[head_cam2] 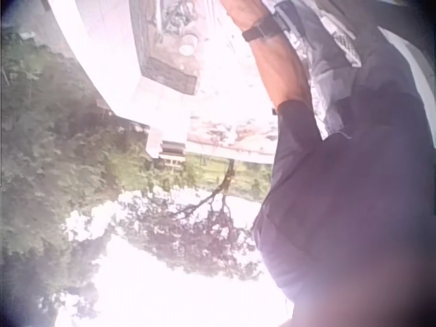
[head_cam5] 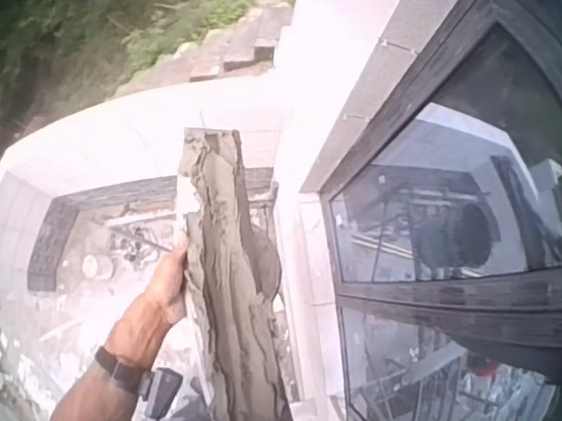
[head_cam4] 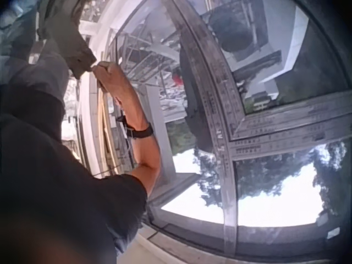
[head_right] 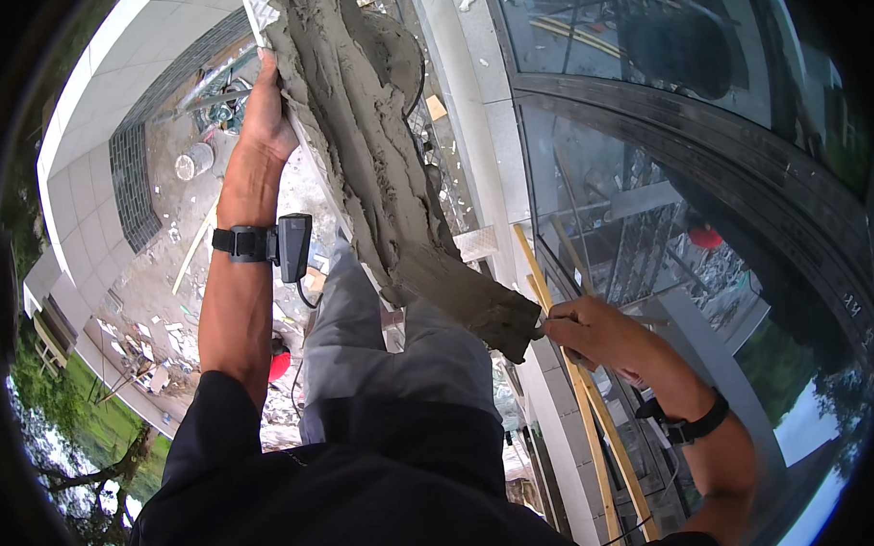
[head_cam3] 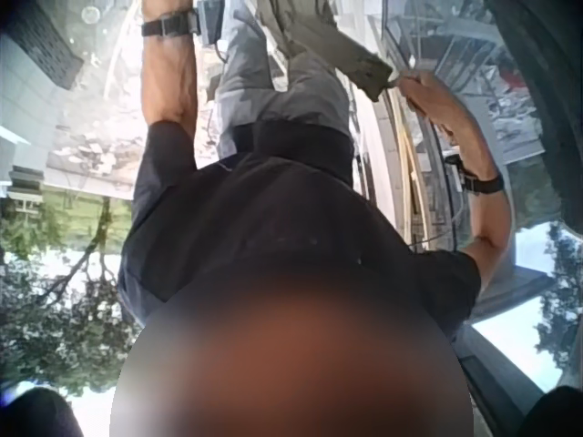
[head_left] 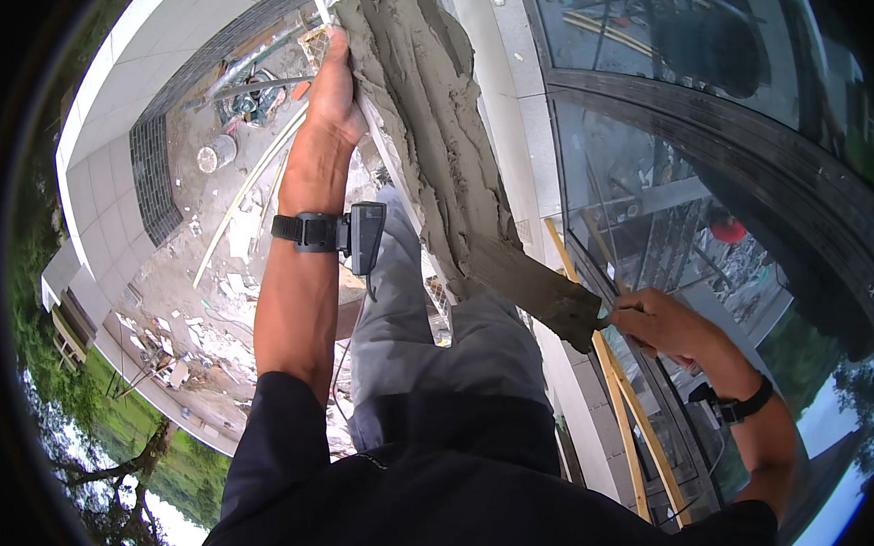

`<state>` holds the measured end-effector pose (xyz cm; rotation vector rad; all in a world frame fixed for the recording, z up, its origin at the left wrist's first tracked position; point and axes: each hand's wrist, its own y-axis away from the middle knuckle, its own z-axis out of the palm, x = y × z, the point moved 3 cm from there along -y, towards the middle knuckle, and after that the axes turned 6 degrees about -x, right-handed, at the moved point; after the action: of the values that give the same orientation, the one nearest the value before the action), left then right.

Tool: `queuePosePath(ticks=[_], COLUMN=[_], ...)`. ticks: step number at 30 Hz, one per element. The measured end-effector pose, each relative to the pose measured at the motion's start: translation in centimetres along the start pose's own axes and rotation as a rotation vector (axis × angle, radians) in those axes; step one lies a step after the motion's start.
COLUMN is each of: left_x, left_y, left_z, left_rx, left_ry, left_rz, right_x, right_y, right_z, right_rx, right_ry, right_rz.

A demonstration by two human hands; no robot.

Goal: Applying mortar and installing large ceramic tiles on an exterior wall above a window.

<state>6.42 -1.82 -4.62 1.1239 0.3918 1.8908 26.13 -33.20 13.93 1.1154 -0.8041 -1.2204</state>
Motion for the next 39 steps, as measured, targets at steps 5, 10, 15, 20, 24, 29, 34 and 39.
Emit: queuePosePath(ticks=[5,10,15,20,24,29,34,39], left_x=[2.0,3.5,4.6,4.5,4.6,4.2,3.9,4.1], left_y=[-1.3,-1.5,-0.3,0.1,0.9,0.8,1.3,1.2], left_z=[-0.6,-1.7,-2.3,-2.1,-2.1,-2.9,-1.8,-3.2], left_rx=[0.006,0.092,0.140,0.175,0.184,0.182,0.146,0.128], left_ry=[0.109,0.122,0.110,0.125,0.165,0.149,0.190,0.162], left_rz=[0.082,0.191,0.249,0.264,0.267,0.310,0.245,0.240], right_x=[8.5,13.6,12.3,9.1,12.9,15.4,10.2,11.1], right_y=[-4.1,-6.7,-6.1,-8.3,-9.2,-7.5,-5.3,-5.5], right_z=[4.8,7.6,7.8,7.9,6.9,5.0,1.2,1.4], right_rx=[0.428,0.630,0.746,0.886,1.004,0.864,0.864,0.758], right_ry=[0.152,0.062,0.002,0.133,0.049,-0.287,0.022,-0.314], right_rz=[-0.383,-0.432,-0.572,-0.523,-0.451,-0.584,-0.502,-0.494])
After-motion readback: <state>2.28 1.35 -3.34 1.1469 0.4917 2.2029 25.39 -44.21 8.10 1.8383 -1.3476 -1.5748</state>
